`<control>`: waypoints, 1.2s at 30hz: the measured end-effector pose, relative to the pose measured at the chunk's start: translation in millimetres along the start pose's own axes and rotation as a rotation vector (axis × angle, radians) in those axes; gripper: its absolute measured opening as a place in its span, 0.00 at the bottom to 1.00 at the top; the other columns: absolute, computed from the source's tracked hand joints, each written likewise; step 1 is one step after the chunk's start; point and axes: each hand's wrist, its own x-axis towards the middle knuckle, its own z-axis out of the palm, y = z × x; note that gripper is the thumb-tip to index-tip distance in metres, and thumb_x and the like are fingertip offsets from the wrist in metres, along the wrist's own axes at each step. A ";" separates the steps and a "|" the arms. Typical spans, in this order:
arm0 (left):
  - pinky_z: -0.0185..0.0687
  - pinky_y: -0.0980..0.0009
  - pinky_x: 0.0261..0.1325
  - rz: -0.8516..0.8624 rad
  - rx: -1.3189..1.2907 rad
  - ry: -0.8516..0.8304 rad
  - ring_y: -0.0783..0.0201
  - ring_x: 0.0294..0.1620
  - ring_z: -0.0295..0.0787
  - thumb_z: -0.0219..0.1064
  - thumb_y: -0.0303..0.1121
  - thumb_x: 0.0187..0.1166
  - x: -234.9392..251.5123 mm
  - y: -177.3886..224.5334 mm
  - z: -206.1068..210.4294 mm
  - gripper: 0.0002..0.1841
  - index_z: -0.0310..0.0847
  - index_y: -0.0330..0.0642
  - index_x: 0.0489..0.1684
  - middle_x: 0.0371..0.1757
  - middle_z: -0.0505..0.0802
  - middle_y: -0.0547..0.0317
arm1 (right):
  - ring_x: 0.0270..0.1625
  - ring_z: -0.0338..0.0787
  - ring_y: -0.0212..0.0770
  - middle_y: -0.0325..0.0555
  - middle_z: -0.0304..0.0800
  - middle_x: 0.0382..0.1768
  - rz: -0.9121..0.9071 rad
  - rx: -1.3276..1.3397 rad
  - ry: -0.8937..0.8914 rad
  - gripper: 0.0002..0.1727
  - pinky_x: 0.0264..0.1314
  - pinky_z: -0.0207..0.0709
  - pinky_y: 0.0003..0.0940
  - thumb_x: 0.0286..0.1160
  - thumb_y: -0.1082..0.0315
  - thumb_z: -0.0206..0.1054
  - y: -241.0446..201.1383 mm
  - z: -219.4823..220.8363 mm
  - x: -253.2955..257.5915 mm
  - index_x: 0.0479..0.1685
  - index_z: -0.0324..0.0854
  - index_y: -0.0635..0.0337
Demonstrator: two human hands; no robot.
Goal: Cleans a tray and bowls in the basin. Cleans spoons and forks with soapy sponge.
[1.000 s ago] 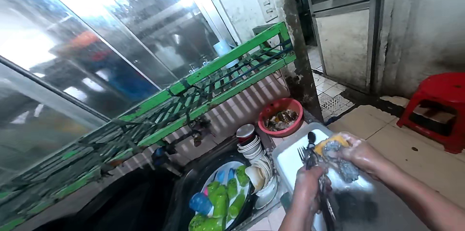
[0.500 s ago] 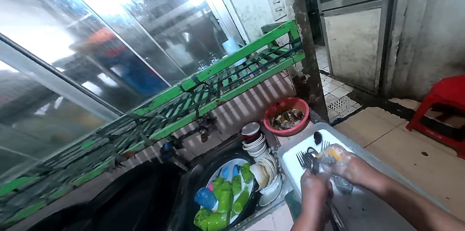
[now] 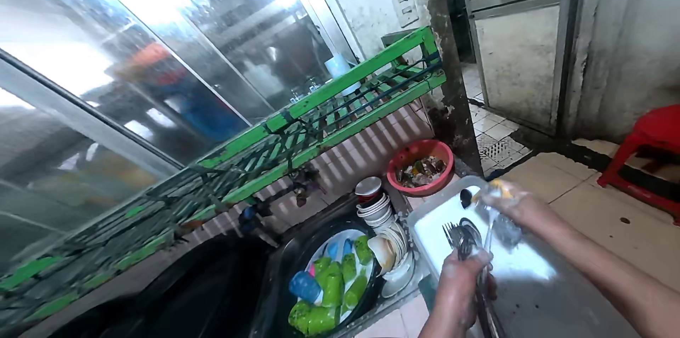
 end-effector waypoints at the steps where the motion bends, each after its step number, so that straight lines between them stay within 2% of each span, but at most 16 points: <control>1: 0.83 0.71 0.24 -0.003 -0.002 0.018 0.65 0.19 0.82 0.64 0.29 0.86 1.6 -2.1 -1.8 0.12 0.73 0.32 0.58 0.27 0.85 0.53 | 0.71 0.82 0.66 0.68 0.83 0.68 0.028 0.083 0.076 0.28 0.75 0.69 0.69 0.84 0.53 0.68 -1.1 -8.6 2.5 0.76 0.76 0.62; 3: 0.79 0.73 0.21 0.004 -0.040 0.051 0.67 0.16 0.78 0.64 0.28 0.86 9.4 -5.7 -1.6 0.10 0.72 0.33 0.56 0.23 0.81 0.56 | 0.64 0.86 0.63 0.66 0.85 0.63 0.128 0.281 0.140 0.31 0.68 0.75 0.66 0.83 0.51 0.67 1.7 -14.1 3.0 0.79 0.72 0.60; 5: 0.75 0.77 0.17 0.017 -0.063 0.072 0.70 0.14 0.74 0.63 0.27 0.86 13.9 -3.3 3.7 0.08 0.71 0.34 0.53 0.21 0.78 0.58 | 0.59 0.88 0.59 0.65 0.86 0.59 0.204 0.342 0.038 0.32 0.63 0.80 0.60 0.82 0.51 0.69 2.8 1.1 -6.7 0.78 0.71 0.62; 7: 0.73 0.77 0.17 0.040 -0.048 0.073 0.71 0.12 0.71 0.64 0.27 0.85 14.0 3.3 8.7 0.08 0.71 0.34 0.52 0.20 0.77 0.60 | 0.65 0.87 0.57 0.64 0.84 0.65 0.216 0.269 -0.118 0.38 0.70 0.78 0.57 0.78 0.49 0.73 4.0 20.6 -15.9 0.81 0.68 0.63; 10: 0.76 0.77 0.19 0.063 -0.064 0.043 0.70 0.15 0.76 0.64 0.27 0.85 12.8 4.5 2.2 0.09 0.73 0.31 0.53 0.22 0.81 0.57 | 0.68 0.85 0.57 0.64 0.83 0.68 0.232 0.234 -0.170 0.39 0.72 0.76 0.57 0.79 0.49 0.72 -1.6 19.0 -21.3 0.83 0.66 0.62; 13: 0.90 0.67 0.35 0.120 -0.222 0.000 0.59 0.33 0.92 0.62 0.25 0.85 19.8 6.1 -14.8 0.09 0.77 0.28 0.55 0.38 0.92 0.46 | 0.65 0.87 0.52 0.61 0.84 0.65 0.242 0.164 -0.331 0.36 0.70 0.78 0.51 0.80 0.53 0.71 -2.8 -5.1 -21.4 0.82 0.66 0.61; 16: 0.90 0.62 0.51 0.142 -0.304 -0.121 0.56 0.45 0.93 0.64 0.22 0.83 27.7 7.6 -21.3 0.12 0.79 0.27 0.59 0.49 0.93 0.43 | 0.71 0.82 0.55 0.62 0.81 0.70 0.174 -0.015 -0.665 0.36 0.77 0.71 0.56 0.80 0.53 0.70 5.8 3.4 -29.3 0.83 0.67 0.61; 18: 0.89 0.59 0.56 0.105 -0.237 -0.213 0.56 0.49 0.93 0.66 0.22 0.80 28.2 9.9 -19.1 0.13 0.79 0.28 0.60 0.49 0.94 0.43 | 0.68 0.84 0.54 0.61 0.84 0.66 0.127 -0.062 -0.787 0.34 0.74 0.72 0.57 0.79 0.53 0.71 10.0 22.4 -35.5 0.79 0.71 0.63; 20: 0.90 0.60 0.53 0.069 -0.174 -0.239 0.57 0.45 0.93 0.67 0.22 0.78 29.2 10.0 -16.5 0.12 0.79 0.30 0.56 0.43 0.94 0.46 | 0.60 0.88 0.49 0.57 0.88 0.57 0.124 -0.037 -0.828 0.31 0.67 0.78 0.54 0.76 0.51 0.73 16.7 35.1 -42.0 0.70 0.76 0.64; 24: 0.91 0.57 0.52 0.071 -0.295 -0.225 0.53 0.41 0.95 0.64 0.23 0.82 37.5 12.6 -23.3 0.11 0.76 0.30 0.57 0.38 0.94 0.44 | 0.55 0.89 0.43 0.51 0.87 0.55 0.168 0.093 -0.942 0.33 0.61 0.82 0.47 0.77 0.59 0.72 20.9 36.7 -56.2 0.78 0.66 0.60; 26: 0.92 0.55 0.52 0.060 -0.345 -0.238 0.50 0.41 0.95 0.64 0.23 0.82 37.3 14.5 -27.0 0.10 0.76 0.30 0.56 0.38 0.93 0.44 | 0.57 0.90 0.47 0.54 0.87 0.58 0.199 0.053 -0.892 0.36 0.63 0.83 0.50 0.75 0.58 0.73 27.4 32.6 -56.5 0.81 0.64 0.59; 28: 0.93 0.58 0.45 0.066 -0.342 -0.209 0.52 0.38 0.95 0.63 0.23 0.82 32.7 16.1 -28.2 0.09 0.76 0.32 0.56 0.38 0.93 0.45 | 0.67 0.85 0.54 0.62 0.84 0.66 0.183 0.020 -0.720 0.37 0.73 0.76 0.56 0.77 0.56 0.73 31.7 20.2 -48.7 0.82 0.66 0.61; 31: 0.92 0.56 0.41 0.078 -0.308 -0.147 0.54 0.36 0.91 0.60 0.13 0.77 27.5 13.4 -26.1 0.14 0.74 0.34 0.56 0.38 0.90 0.49 | 0.75 0.79 0.58 0.65 0.79 0.72 0.179 -0.082 -0.464 0.37 0.79 0.69 0.59 0.75 0.53 0.75 17.0 3.5 -42.4 0.80 0.69 0.61; 32: 0.91 0.59 0.38 0.079 -0.261 -0.125 0.57 0.35 0.90 0.60 0.11 0.74 26.4 12.6 -22.1 0.16 0.75 0.34 0.56 0.39 0.89 0.51 | 0.77 0.78 0.59 0.64 0.78 0.73 0.156 -0.171 -0.421 0.38 0.80 0.67 0.60 0.74 0.51 0.76 8.4 2.6 -43.2 0.80 0.70 0.60; 34: 0.89 0.66 0.34 0.080 -0.175 -0.092 0.61 0.36 0.89 0.61 0.08 0.71 25.5 13.1 -15.3 0.20 0.74 0.34 0.60 0.43 0.88 0.52 | 0.78 0.77 0.60 0.62 0.78 0.75 0.090 -0.279 -0.347 0.38 0.81 0.66 0.62 0.74 0.48 0.75 -4.7 3.4 -44.5 0.80 0.73 0.59; 36: 0.87 0.68 0.34 0.097 -0.138 -0.089 0.61 0.40 0.91 0.61 0.08 0.71 23.7 13.1 -14.8 0.23 0.74 0.34 0.64 0.53 0.91 0.49 | 0.78 0.77 0.62 0.63 0.78 0.75 0.084 -0.289 -0.253 0.37 0.80 0.66 0.63 0.75 0.48 0.74 -10.2 2.0 -38.0 0.80 0.72 0.60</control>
